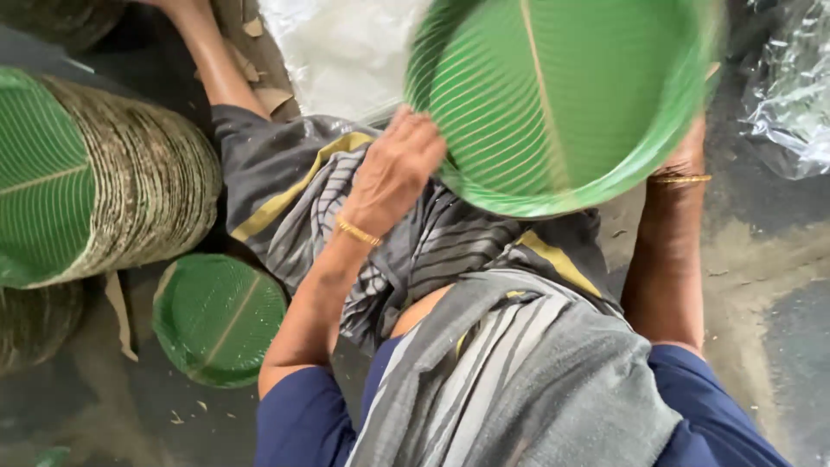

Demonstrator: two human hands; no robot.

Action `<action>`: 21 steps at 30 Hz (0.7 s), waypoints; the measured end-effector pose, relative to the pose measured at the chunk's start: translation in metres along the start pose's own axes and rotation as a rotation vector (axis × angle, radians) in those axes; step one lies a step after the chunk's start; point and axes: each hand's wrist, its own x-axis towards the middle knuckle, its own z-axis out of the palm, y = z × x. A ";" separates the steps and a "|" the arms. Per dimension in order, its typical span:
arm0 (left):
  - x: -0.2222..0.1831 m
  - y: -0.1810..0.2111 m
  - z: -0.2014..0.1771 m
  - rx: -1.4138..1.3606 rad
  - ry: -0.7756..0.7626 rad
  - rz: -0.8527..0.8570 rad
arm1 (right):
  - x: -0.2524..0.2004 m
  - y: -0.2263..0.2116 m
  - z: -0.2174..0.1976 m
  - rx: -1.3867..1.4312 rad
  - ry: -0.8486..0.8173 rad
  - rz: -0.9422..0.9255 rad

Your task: The person packages green leaf-patterned plates by placing them into clear plastic bags by hand and arranging them into stacks.

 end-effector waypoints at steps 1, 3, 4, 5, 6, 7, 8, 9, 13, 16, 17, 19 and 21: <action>0.004 -0.009 0.017 -0.002 -0.008 0.004 | -0.005 0.003 0.005 0.006 0.007 0.001; 0.013 -0.028 0.051 0.234 0.097 -0.095 | -0.013 0.009 0.018 -0.133 -0.071 -0.055; 0.011 -0.033 0.064 0.233 0.094 -0.092 | -0.010 0.014 0.012 -0.130 -0.067 -0.055; 0.011 -0.040 0.077 -0.011 0.192 -0.247 | -0.004 0.019 0.008 -0.276 -0.100 -0.127; 0.011 -0.047 0.091 -0.256 0.291 -0.398 | 0.001 0.024 0.004 -0.421 -0.131 -0.200; 0.021 -0.044 0.094 -0.257 0.287 -0.402 | 0.005 0.030 -0.007 -0.421 -0.130 -0.195; 0.030 -0.041 0.098 -0.354 0.397 -0.486 | 0.009 0.036 -0.017 -0.511 -0.124 -0.229; 0.042 -0.042 0.100 -0.446 0.517 -0.566 | 0.017 0.040 -0.024 -0.600 -0.124 -0.269; 0.043 -0.046 0.145 -1.095 0.467 -0.902 | 0.014 0.020 -0.032 -0.827 -0.159 -0.291; 0.015 -0.042 0.185 -1.488 0.464 -0.963 | -0.001 0.004 -0.009 -0.900 -0.234 -0.285; 0.003 -0.031 0.187 -1.550 0.481 -0.914 | -0.009 0.002 0.001 -0.850 -0.242 -0.229; -0.004 -0.016 0.182 -1.596 0.517 -0.867 | -0.021 -0.001 0.021 -0.798 -0.270 -0.166; 0.002 -0.006 0.167 -0.949 0.454 -0.846 | -0.031 -0.002 0.040 -1.718 0.067 -0.405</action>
